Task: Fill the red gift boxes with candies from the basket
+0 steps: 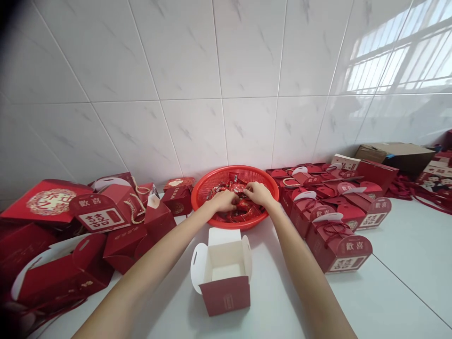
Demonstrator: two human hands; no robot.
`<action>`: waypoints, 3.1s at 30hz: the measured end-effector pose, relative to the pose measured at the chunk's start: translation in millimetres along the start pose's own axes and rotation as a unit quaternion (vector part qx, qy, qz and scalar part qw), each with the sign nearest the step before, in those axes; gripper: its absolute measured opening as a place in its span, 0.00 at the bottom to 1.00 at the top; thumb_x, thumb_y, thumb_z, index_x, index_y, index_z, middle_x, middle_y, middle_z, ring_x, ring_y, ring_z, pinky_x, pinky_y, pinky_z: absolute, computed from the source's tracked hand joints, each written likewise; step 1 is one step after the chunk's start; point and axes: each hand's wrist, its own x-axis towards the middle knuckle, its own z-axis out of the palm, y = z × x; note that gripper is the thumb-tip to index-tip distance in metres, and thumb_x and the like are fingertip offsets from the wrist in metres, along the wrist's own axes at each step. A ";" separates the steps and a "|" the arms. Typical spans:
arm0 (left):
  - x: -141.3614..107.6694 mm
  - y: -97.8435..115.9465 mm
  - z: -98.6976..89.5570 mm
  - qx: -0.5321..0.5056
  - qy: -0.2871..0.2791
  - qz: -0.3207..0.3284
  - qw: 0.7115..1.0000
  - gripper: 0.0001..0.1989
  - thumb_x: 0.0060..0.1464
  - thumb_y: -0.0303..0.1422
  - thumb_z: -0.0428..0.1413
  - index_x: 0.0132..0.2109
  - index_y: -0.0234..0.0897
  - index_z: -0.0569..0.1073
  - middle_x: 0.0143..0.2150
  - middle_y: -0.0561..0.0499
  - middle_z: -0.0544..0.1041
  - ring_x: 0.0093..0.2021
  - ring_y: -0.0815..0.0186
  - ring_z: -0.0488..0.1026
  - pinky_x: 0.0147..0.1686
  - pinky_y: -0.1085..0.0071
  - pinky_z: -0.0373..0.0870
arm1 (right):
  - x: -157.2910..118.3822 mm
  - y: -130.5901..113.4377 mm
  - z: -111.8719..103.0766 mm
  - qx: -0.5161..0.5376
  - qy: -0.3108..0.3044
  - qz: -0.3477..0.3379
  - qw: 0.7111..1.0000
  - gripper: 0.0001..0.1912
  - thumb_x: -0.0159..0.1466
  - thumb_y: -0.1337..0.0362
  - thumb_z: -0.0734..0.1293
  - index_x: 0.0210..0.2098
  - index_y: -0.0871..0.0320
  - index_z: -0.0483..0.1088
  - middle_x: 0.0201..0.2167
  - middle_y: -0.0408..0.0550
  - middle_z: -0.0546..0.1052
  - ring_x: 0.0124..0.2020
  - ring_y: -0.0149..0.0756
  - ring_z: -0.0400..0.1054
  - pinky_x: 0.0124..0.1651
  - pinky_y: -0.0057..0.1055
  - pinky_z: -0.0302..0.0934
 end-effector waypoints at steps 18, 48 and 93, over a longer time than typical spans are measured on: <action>4.4 -17.2 -7.1 -0.159 0.261 -0.201 0.930 0.16 0.63 0.29 0.46 0.40 0.37 0.80 0.41 0.44 0.83 0.42 0.57 0.78 0.38 0.67 0.69 | -0.3 16.0 3.8 0.242 0.063 0.016 0.968 0.11 0.61 0.56 0.67 0.33 0.58 0.75 0.30 0.49 0.80 0.34 0.38 0.74 0.38 0.31 0.64; 12.2 -1.7 13.7 -0.146 -0.135 0.164 0.966 0.14 0.43 0.33 0.59 0.41 0.42 0.77 0.35 0.52 0.80 0.32 0.61 0.75 0.30 0.71 0.65 | -0.3 23.7 7.8 0.318 0.079 0.040 0.944 0.09 0.57 0.59 0.67 0.33 0.58 0.74 0.31 0.49 0.79 0.35 0.38 0.73 0.36 0.31 0.67; 25.0 -22.9 -7.0 -0.411 0.150 0.065 0.897 0.20 0.64 0.41 0.46 0.41 0.34 0.77 0.38 0.48 0.79 0.41 0.63 0.75 0.43 0.70 0.71 | 2.7 6.8 -4.6 0.268 -0.069 -0.057 0.959 0.15 0.55 0.53 0.73 0.34 0.59 0.77 0.25 0.45 0.79 0.27 0.37 0.72 0.29 0.29 0.63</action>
